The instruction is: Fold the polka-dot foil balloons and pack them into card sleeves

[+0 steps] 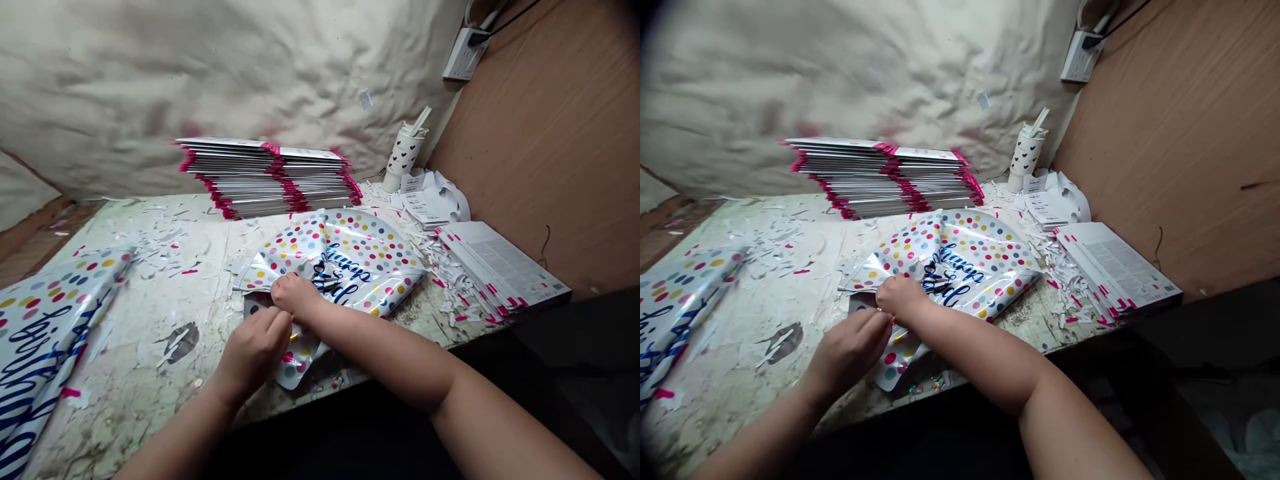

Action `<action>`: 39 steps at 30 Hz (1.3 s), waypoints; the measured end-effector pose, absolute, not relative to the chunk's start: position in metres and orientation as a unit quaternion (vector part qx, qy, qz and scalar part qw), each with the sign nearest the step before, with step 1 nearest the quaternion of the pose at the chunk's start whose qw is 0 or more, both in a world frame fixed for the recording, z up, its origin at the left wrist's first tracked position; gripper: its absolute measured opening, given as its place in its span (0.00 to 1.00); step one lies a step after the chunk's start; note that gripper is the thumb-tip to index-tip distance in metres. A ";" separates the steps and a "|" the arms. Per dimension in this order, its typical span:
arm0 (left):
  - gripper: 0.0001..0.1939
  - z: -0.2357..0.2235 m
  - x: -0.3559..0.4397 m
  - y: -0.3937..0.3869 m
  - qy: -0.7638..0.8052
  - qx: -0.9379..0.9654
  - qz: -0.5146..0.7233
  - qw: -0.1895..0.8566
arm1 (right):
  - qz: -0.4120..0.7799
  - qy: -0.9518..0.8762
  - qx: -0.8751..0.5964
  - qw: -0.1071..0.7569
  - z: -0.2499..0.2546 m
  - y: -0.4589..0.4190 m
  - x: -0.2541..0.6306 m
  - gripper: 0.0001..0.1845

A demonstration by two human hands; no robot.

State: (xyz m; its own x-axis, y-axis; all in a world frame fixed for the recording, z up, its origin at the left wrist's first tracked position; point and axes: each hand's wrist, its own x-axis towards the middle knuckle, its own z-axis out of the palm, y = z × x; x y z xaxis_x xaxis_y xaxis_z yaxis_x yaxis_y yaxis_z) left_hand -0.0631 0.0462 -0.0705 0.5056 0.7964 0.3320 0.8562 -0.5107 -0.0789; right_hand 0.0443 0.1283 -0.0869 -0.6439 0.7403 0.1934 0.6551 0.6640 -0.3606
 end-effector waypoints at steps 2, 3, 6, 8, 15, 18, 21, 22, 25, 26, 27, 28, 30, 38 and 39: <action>0.21 -0.084 -0.058 0.038 -0.477 -0.868 -0.114 0.077 | 0.123 -0.882 -0.410 0.196 -0.075 0.140 0.065 0.08; 0.29 -0.090 -0.063 0.036 -0.487 -0.867 -0.091 0.055 | 0.118 -0.869 -0.427 0.221 -0.064 0.148 0.082 0.09; 0.40 -0.094 -0.102 0.041 -0.502 -0.863 0.025 -0.043 | 0.080 -0.793 -0.492 0.351 -0.019 0.175 0.158 0.12; 0.37 -0.083 -0.133 0.053 -0.512 -0.850 0.083 -0.092 | 0.035 -0.728 -0.522 0.444 0.012 0.189 0.211 0.10; 0.22 -0.039 -0.084 0.088 -0.501 -0.847 -0.042 -0.173 | 0.017 -0.713 -0.397 0.577 0.040 0.175 0.242 0.07; 0.19 -0.049 -0.029 0.062 -0.371 -0.902 -0.062 -0.213 | 0.042 -0.732 -0.361 0.576 0.025 0.149 0.215 0.05; 0.15 -0.068 -0.014 0.037 -0.322 -0.920 -0.066 -0.215 | 0.105 -0.801 -0.252 0.532 0.000 0.119 0.205 0.07; 0.15 -0.073 -0.019 0.034 -0.354 -0.905 -0.072 -0.224 | 0.120 -0.826 -0.222 0.504 -0.010 0.109 0.206 0.08; 0.19 -0.078 -0.050 0.043 -0.481 -0.837 -0.095 -0.241 | 0.125 -0.872 -0.220 0.419 -0.049 0.083 0.217 0.14; 0.19 -0.076 -0.062 0.049 -0.512 -0.818 -0.108 -0.238 | 0.126 -0.876 -0.236 0.402 -0.062 0.076 0.221 0.17; 0.19 -0.074 -0.073 0.054 -0.531 -0.806 -0.121 -0.232 | 0.132 -0.875 -0.251 0.392 -0.075 0.071 0.225 0.19; 0.18 -0.071 -0.082 0.058 -0.537 -0.801 -0.130 -0.229 | 0.145 -0.872 -0.261 0.389 -0.085 0.067 0.227 0.21; 0.17 -0.066 -0.091 0.059 -0.528 -0.799 -0.139 -0.252 | 0.179 -0.857 -0.272 0.399 -0.100 0.062 0.230 0.22; 0.27 -0.074 -0.010 0.026 -0.468 -0.681 -0.285 -0.486 | 0.222 -0.652 -0.355 0.633 -0.029 0.111 0.209 0.12; 0.28 -0.077 0.002 0.028 -0.471 -0.655 -0.325 -0.493 | 0.203 -0.649 -0.342 0.648 -0.013 0.119 0.206 0.11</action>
